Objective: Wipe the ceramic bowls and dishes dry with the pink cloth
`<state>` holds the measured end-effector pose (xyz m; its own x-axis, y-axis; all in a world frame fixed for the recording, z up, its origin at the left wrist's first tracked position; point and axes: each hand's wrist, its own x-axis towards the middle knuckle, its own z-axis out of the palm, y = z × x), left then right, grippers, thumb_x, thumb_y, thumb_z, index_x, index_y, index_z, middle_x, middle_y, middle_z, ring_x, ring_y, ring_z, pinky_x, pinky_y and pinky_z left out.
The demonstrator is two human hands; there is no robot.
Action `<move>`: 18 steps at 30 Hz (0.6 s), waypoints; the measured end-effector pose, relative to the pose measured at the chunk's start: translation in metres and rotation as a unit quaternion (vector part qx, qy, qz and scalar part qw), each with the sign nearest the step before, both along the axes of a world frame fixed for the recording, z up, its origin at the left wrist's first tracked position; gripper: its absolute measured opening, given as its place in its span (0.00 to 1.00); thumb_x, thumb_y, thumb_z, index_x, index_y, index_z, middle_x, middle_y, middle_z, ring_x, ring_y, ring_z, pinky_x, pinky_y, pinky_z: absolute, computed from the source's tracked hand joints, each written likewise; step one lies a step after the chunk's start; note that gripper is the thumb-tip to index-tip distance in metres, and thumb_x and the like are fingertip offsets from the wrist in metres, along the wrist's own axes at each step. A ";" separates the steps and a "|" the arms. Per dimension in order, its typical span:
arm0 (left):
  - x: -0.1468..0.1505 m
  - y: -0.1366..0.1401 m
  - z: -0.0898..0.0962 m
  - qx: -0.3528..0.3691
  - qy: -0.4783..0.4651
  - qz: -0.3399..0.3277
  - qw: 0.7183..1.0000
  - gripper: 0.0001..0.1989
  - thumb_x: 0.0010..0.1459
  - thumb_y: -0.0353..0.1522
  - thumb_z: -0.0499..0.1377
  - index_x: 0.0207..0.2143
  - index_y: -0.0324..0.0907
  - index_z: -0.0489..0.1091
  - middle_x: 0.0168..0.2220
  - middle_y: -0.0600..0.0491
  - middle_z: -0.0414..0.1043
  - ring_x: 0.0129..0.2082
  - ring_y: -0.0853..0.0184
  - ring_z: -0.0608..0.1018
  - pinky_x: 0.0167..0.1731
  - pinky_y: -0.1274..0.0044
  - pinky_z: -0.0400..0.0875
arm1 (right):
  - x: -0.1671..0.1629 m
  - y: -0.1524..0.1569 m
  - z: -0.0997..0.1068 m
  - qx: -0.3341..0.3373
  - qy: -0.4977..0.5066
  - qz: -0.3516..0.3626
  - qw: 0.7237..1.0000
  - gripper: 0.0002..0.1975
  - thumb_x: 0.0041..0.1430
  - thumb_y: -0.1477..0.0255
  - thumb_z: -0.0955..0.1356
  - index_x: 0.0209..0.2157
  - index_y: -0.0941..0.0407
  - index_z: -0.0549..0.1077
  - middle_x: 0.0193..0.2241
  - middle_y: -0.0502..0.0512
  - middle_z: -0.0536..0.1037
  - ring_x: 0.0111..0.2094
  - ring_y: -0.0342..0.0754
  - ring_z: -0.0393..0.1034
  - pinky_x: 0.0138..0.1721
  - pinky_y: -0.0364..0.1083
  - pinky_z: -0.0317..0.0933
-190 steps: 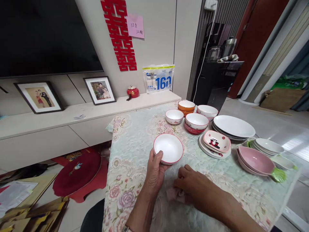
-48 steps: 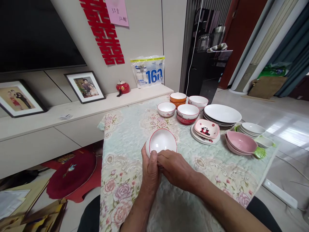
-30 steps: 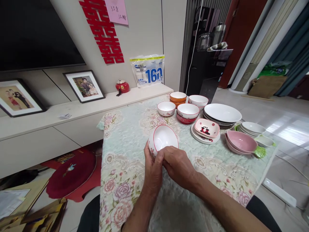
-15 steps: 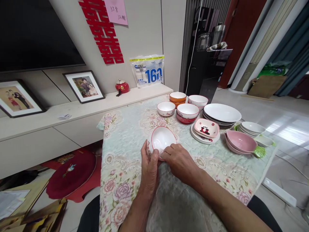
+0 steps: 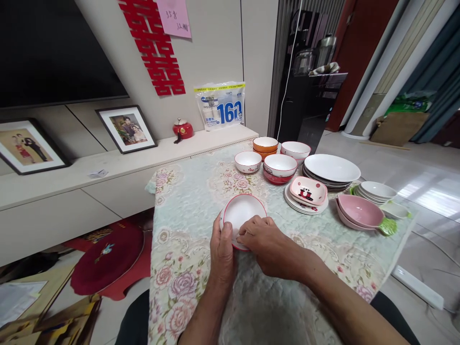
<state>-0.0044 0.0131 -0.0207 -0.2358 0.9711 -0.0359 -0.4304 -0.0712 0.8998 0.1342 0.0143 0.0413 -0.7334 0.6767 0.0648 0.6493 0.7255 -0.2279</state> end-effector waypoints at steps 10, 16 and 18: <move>0.007 -0.005 0.011 -0.052 -0.101 -0.052 0.992 0.26 0.61 0.47 0.57 0.55 0.40 0.69 0.48 0.46 0.78 0.50 0.55 0.77 0.49 0.66 0.71 | 0.036 0.008 0.016 0.020 0.096 -0.138 0.986 0.27 0.59 0.88 0.61 0.55 0.51 0.71 0.49 0.60 0.70 0.47 0.52 0.62 0.44 0.48 0.60; 0.007 -0.005 0.005 -0.060 -0.087 -0.113 0.988 0.25 0.61 0.48 0.57 0.52 0.39 0.72 0.47 0.46 0.78 0.51 0.54 0.76 0.51 0.64 0.70 | 0.014 0.013 -0.001 0.103 0.129 -0.079 0.983 0.14 0.66 0.79 0.63 0.47 0.54 0.76 0.48 0.60 0.69 0.48 0.53 0.62 0.46 0.49 0.60; 0.008 -0.005 0.004 -0.034 -0.052 -0.116 0.991 0.23 0.61 0.46 0.57 0.49 0.39 0.74 0.46 0.45 0.78 0.50 0.53 0.77 0.51 0.64 0.69 | 0.009 0.017 -0.009 0.141 0.121 -0.023 0.982 0.11 0.67 0.78 0.62 0.41 0.56 0.77 0.44 0.58 0.72 0.46 0.52 0.62 0.47 0.50 0.60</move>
<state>0.0038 0.0076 -0.0171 0.0026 0.9933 -0.1153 -0.5183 0.0999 0.8493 0.1430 0.0314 0.0319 -0.6423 0.6397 0.4221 0.6352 0.7525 -0.1739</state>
